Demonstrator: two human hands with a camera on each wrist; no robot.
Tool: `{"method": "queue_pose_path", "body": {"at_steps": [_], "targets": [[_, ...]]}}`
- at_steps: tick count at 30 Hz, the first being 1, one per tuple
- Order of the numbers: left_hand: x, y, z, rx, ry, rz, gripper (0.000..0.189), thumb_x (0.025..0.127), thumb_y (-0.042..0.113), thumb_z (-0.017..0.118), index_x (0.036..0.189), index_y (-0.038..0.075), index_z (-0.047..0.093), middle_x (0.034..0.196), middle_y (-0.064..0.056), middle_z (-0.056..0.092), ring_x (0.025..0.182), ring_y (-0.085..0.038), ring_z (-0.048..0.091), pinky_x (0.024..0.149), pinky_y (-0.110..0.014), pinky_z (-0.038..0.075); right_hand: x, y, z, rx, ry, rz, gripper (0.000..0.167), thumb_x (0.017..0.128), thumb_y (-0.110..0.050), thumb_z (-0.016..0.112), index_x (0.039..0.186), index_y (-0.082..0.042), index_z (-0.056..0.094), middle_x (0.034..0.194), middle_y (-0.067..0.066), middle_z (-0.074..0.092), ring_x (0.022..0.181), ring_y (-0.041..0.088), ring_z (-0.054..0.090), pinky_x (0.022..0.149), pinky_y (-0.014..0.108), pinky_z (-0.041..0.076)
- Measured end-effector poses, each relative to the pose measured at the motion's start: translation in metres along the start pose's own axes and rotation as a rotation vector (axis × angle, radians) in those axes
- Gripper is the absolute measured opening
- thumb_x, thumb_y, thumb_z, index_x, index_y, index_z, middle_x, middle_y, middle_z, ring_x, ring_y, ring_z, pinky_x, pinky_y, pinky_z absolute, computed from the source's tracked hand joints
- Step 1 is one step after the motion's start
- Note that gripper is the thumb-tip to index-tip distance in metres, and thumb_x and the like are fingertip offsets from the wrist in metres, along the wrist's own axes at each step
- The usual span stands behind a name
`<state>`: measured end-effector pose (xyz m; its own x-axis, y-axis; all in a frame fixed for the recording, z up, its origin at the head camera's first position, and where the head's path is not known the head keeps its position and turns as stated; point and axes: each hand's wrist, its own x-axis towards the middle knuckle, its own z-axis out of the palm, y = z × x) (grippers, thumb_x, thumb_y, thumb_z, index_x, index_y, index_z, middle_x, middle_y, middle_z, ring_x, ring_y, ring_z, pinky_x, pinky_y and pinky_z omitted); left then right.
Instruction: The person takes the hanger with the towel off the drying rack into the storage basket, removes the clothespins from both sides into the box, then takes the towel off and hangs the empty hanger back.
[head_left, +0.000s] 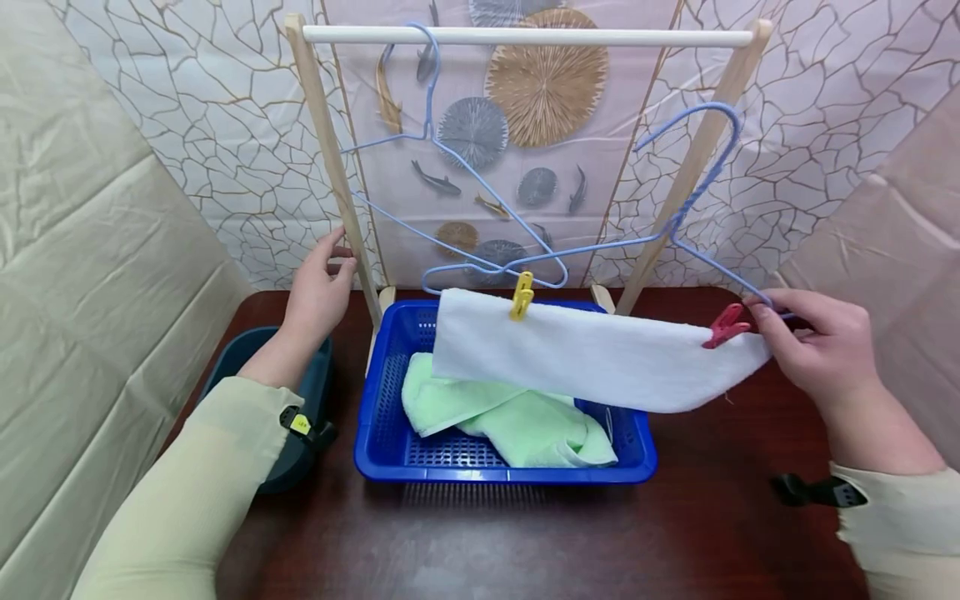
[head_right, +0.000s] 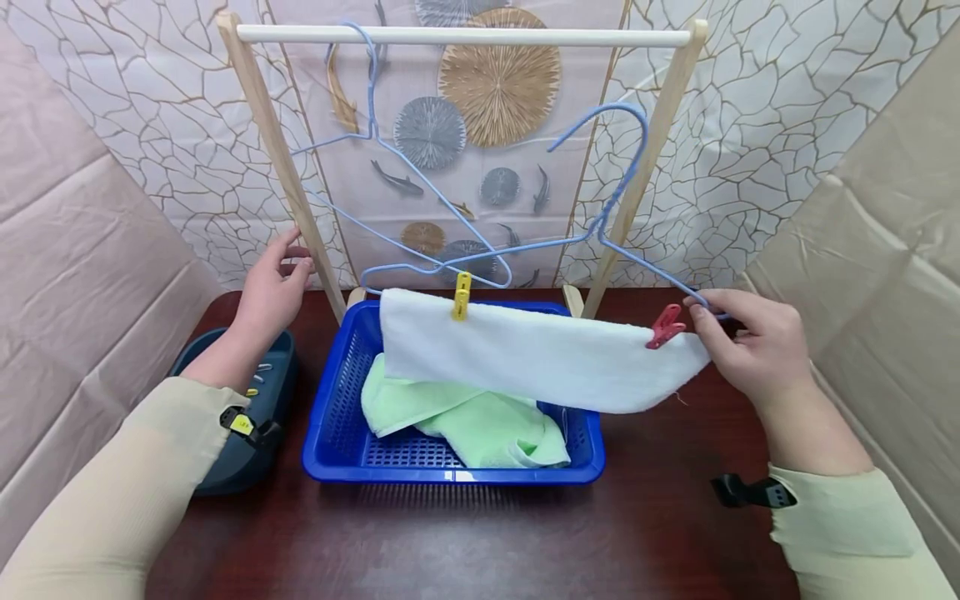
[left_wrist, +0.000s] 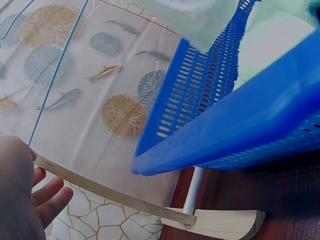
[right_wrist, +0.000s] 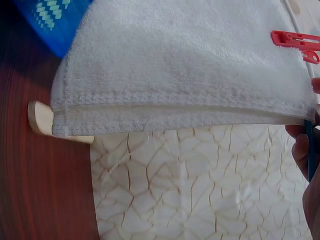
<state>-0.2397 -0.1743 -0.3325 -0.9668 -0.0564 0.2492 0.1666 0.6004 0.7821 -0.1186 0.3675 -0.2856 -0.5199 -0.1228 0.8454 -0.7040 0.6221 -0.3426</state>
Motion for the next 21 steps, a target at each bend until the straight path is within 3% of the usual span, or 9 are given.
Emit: {"method": "queue_pose_path", "body": {"at_steps": [6,12,21], "targets": [[-0.001,-0.005,0.000,0.008,-0.019,-0.016,0.053,0.106,0.031,0.045,0.157,0.031,0.029,0.138,-0.010,0.053,0.124,-0.029,0.053,0.090,-0.048,0.052,0.007,-0.002,0.019,-0.003,-0.063,-0.037,0.048,0.093,-0.034,0.068,0.085,0.013,0.071,0.098,-0.027,0.065,0.078,-0.015,0.055,0.073,0.002,0.042],[-0.002,-0.008,0.002,0.029,-0.031,-0.040,0.053,0.106,0.029,0.046,0.156,0.032,0.029,0.139,-0.010,0.053,0.126,-0.029,0.053,0.094,-0.049,0.051,0.012,-0.004,0.036,0.000,-0.102,-0.088,0.053,0.094,-0.040,0.066,0.087,0.012,0.072,0.087,0.006,0.074,0.084,-0.015,0.057,0.076,0.003,0.043],[-0.005,-0.009,-0.002,0.052,-0.053,-0.055,0.052,0.106,0.029,0.046,0.156,0.032,0.030,0.141,-0.007,0.053,0.128,-0.028,0.051,0.094,-0.050,0.049,0.020,-0.009,0.059,0.004,-0.147,-0.142,0.056,0.095,-0.047,0.060,0.089,0.008,0.074,0.080,0.017,0.070,0.068,-0.005,0.052,0.067,0.004,0.043]]}}
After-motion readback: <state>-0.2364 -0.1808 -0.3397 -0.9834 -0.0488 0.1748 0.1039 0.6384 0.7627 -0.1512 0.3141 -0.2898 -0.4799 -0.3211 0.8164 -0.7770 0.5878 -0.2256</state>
